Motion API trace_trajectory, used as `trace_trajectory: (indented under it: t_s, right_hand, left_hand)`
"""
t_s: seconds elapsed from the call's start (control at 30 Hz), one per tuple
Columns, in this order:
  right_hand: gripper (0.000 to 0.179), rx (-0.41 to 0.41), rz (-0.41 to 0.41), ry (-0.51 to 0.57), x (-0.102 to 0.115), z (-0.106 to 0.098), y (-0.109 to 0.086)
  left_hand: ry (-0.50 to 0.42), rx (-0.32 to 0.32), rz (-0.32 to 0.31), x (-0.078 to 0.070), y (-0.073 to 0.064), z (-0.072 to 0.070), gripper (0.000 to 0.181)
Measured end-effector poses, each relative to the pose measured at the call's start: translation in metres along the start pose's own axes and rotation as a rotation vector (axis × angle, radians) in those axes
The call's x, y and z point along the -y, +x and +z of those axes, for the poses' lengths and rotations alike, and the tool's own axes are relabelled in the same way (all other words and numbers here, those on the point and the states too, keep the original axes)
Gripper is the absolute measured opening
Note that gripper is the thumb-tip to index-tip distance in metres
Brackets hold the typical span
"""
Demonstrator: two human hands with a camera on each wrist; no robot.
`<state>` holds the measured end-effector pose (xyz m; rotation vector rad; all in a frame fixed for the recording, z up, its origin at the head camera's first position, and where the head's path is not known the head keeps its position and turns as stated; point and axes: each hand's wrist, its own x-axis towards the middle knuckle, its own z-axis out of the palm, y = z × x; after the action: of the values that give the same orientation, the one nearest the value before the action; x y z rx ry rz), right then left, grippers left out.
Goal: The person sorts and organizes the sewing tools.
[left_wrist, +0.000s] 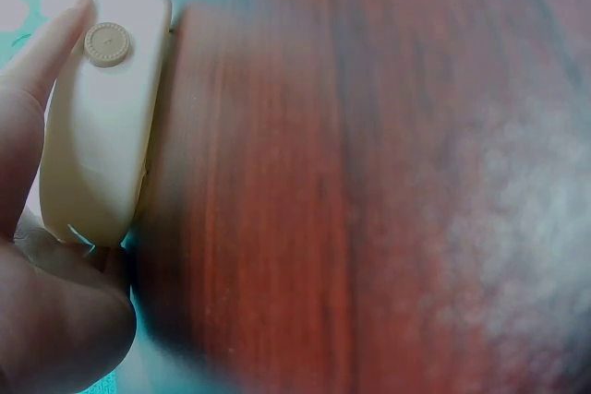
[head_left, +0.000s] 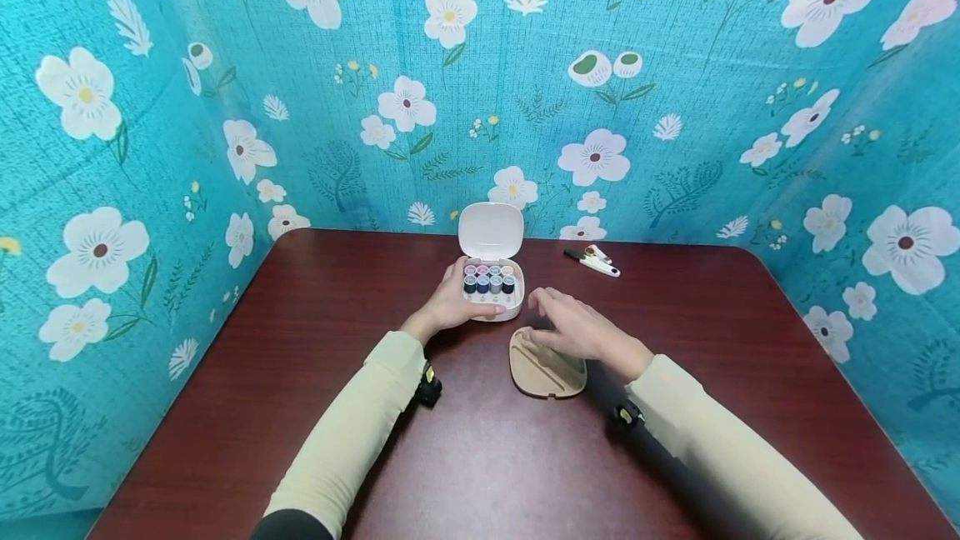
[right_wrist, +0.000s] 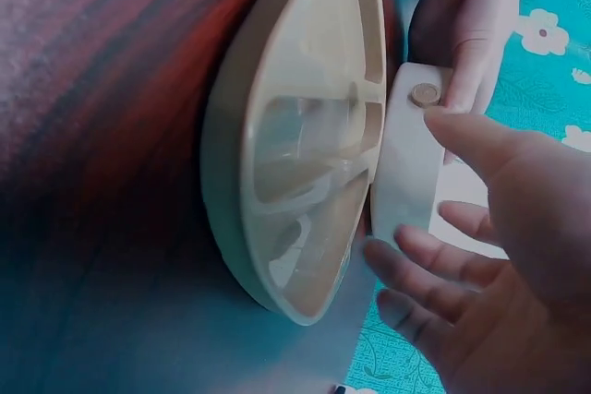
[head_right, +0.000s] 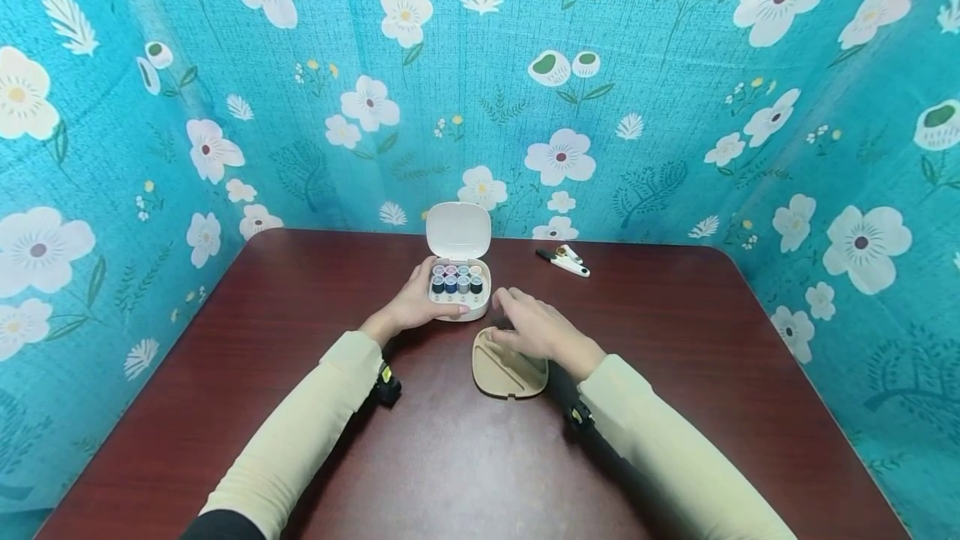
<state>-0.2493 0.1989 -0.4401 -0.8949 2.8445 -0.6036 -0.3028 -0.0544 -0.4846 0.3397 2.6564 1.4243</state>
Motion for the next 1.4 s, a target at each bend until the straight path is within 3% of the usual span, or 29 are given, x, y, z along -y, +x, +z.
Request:
trace_trajectory:
  t_s: [0.2, 0.57, 1.0, 1.2, 1.4]
  right_hand:
    - [0.038, 0.065, 0.002, -0.007, 0.002, 0.004, -0.007]
    - [0.031, 0.056, -0.035, -0.074, 0.006, 0.011, -0.016]
    - [0.035, 0.093, 0.009, -0.097, 0.009, 0.014, -0.023]
    - [0.034, 0.096, 0.011, -0.174, 0.007, 0.017, -0.024]
    - [0.033, 0.088, -0.042, -0.258, 0.003, 0.02, -0.024]
  left_hand:
    - [0.004, -0.002, -0.01, 0.0, 0.0, 0.0, 0.118]
    - [-0.004, -0.008, -0.011, -0.003, -0.002, -0.001, 0.116]
    - [-0.004, 0.0, -0.013, -0.004, -0.004, -0.002, 0.117]
    - [-0.004, 0.009, -0.012, -0.003, -0.003, -0.001, 0.118]
    - [-0.008, 0.007, -0.015, -0.002, -0.002, -0.001, 0.118]
